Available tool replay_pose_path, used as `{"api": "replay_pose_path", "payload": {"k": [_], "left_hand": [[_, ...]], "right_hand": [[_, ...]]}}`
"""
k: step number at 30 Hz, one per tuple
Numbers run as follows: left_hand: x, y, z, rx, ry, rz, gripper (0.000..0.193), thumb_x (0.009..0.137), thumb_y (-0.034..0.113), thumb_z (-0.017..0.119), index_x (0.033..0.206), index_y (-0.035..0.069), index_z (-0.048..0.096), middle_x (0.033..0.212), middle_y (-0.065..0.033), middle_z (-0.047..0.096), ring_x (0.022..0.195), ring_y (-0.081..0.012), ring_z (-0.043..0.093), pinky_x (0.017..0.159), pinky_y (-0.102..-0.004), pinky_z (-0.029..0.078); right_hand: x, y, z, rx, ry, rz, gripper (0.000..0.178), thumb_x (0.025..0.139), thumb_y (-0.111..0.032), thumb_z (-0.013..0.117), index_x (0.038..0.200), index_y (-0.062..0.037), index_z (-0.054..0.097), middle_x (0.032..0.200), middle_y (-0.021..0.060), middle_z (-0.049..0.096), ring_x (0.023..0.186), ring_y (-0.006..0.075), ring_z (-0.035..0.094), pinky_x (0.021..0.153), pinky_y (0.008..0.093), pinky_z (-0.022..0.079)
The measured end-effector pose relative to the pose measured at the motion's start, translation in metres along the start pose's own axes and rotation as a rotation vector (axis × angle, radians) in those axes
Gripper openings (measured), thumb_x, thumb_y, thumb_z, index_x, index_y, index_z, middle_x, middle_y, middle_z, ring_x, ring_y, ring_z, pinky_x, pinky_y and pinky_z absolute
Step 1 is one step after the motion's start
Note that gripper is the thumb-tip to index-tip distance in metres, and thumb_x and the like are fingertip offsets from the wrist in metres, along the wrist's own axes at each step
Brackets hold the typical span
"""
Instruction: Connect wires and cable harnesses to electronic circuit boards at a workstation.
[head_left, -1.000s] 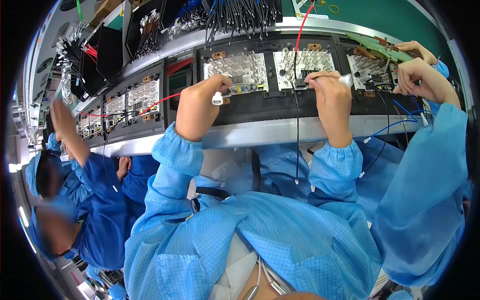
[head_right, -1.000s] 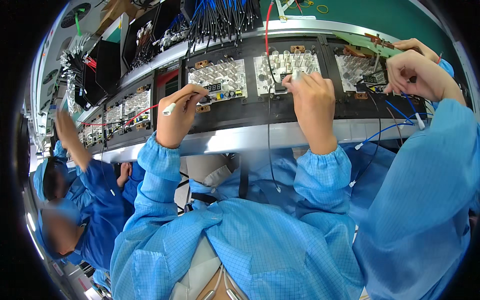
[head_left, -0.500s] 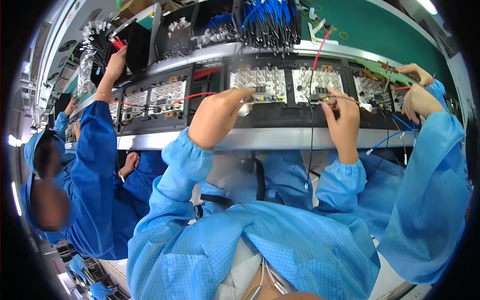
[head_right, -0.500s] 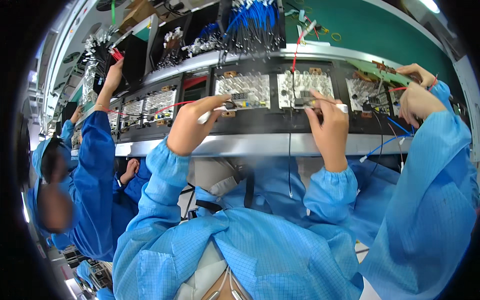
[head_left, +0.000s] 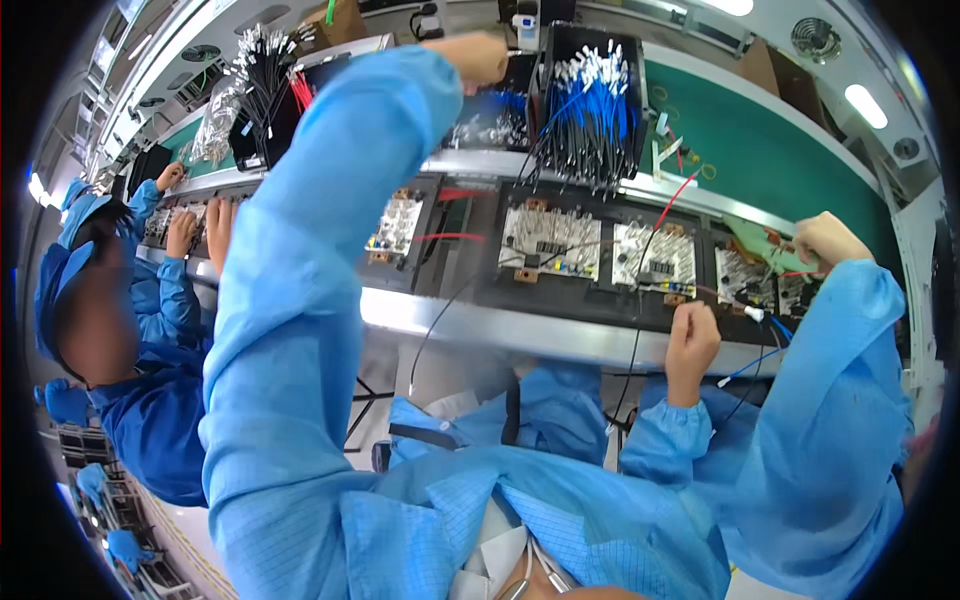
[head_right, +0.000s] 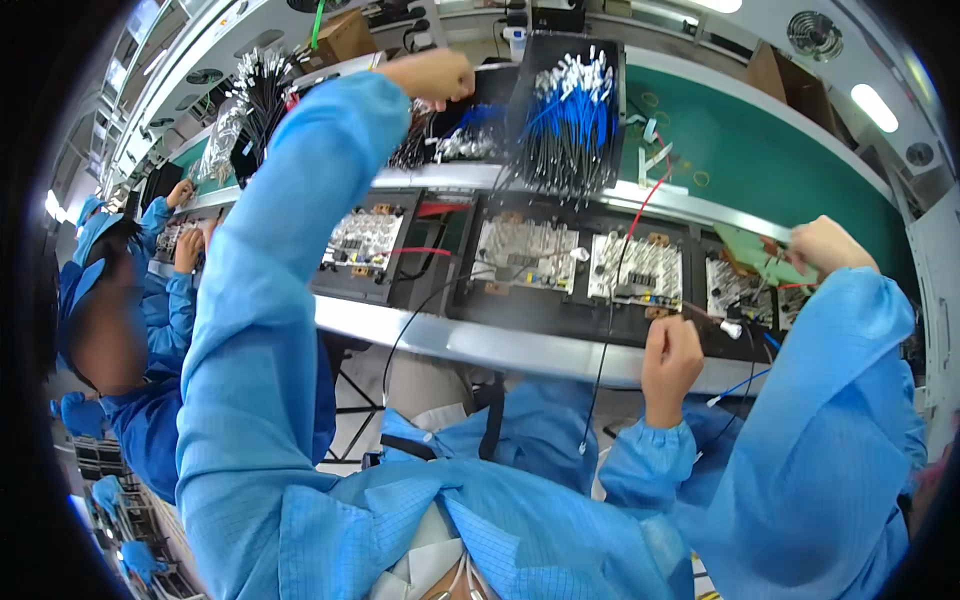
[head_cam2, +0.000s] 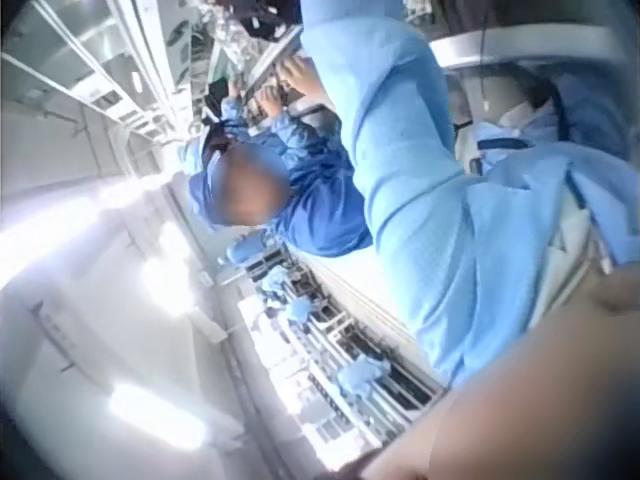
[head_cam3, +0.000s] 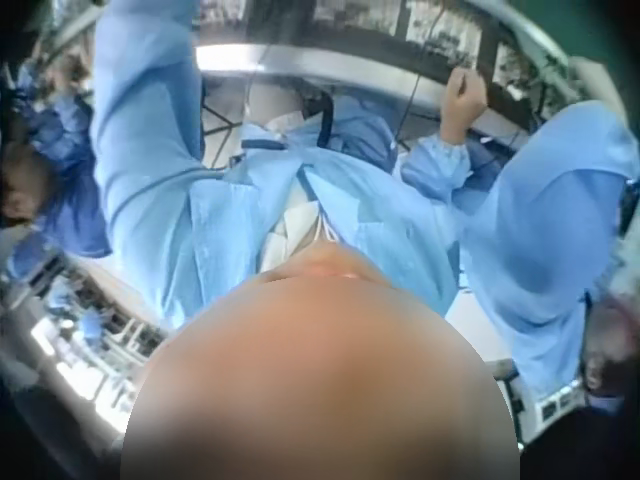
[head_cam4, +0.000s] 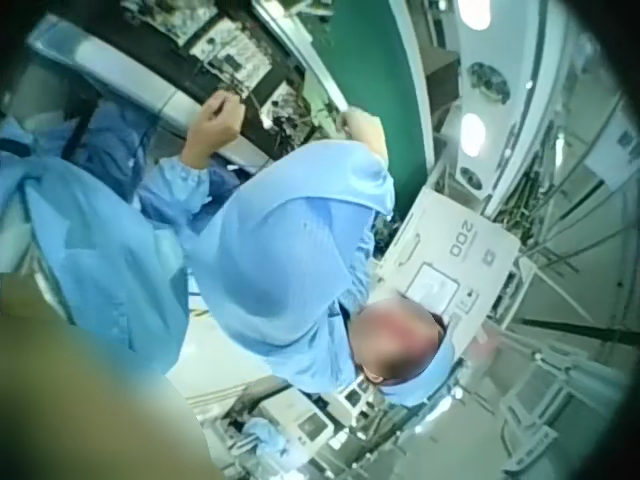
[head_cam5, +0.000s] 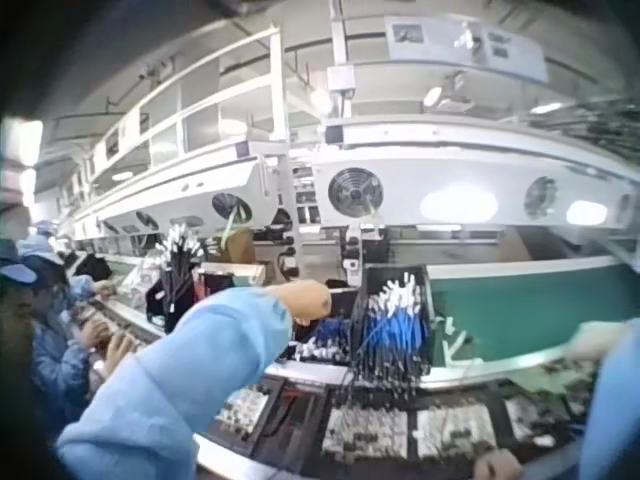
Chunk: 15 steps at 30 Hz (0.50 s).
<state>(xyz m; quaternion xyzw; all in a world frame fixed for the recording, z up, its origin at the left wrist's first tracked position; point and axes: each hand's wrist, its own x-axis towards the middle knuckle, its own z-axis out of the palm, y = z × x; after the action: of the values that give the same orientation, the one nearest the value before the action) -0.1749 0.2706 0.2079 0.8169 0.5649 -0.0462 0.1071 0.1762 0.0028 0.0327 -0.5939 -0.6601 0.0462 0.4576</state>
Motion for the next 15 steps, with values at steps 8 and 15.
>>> {"api": "replay_pose_path", "payload": {"k": [8, 15], "left_hand": [[0.124, -0.102, 0.113, 0.248, 0.07, -0.123, 0.043, 0.084, 0.041, 0.064, 0.095, 0.0, 0.07, 0.097, -0.0232, 0.067, 0.095, -0.0385, 0.064, 0.085, -0.0458, 0.05], [0.171, -0.093, 0.162, 0.08, 0.15, -0.358, 0.047, 0.085, 0.043, 0.061, 0.104, 0.001, 0.067, 0.103, -0.022, 0.067, 0.1, -0.0365, 0.064, 0.09, -0.0442, 0.048]], "right_hand": [[0.012, -0.012, -0.011, 0.044, -0.075, -0.119, 0.02, 0.084, -0.006, 0.052, 0.064, -0.0027, 0.047, 0.059, 0.0114, 0.045, 0.054, 0.0284, 0.045, 0.05, 0.0393, 0.033], [0.012, -0.012, -0.004, -0.002, -0.076, -0.127, 0.018, 0.079, -0.008, 0.056, 0.063, -0.0037, 0.05, 0.057, 0.0095, 0.045, 0.052, 0.0274, 0.044, 0.047, 0.039, 0.032]]}}
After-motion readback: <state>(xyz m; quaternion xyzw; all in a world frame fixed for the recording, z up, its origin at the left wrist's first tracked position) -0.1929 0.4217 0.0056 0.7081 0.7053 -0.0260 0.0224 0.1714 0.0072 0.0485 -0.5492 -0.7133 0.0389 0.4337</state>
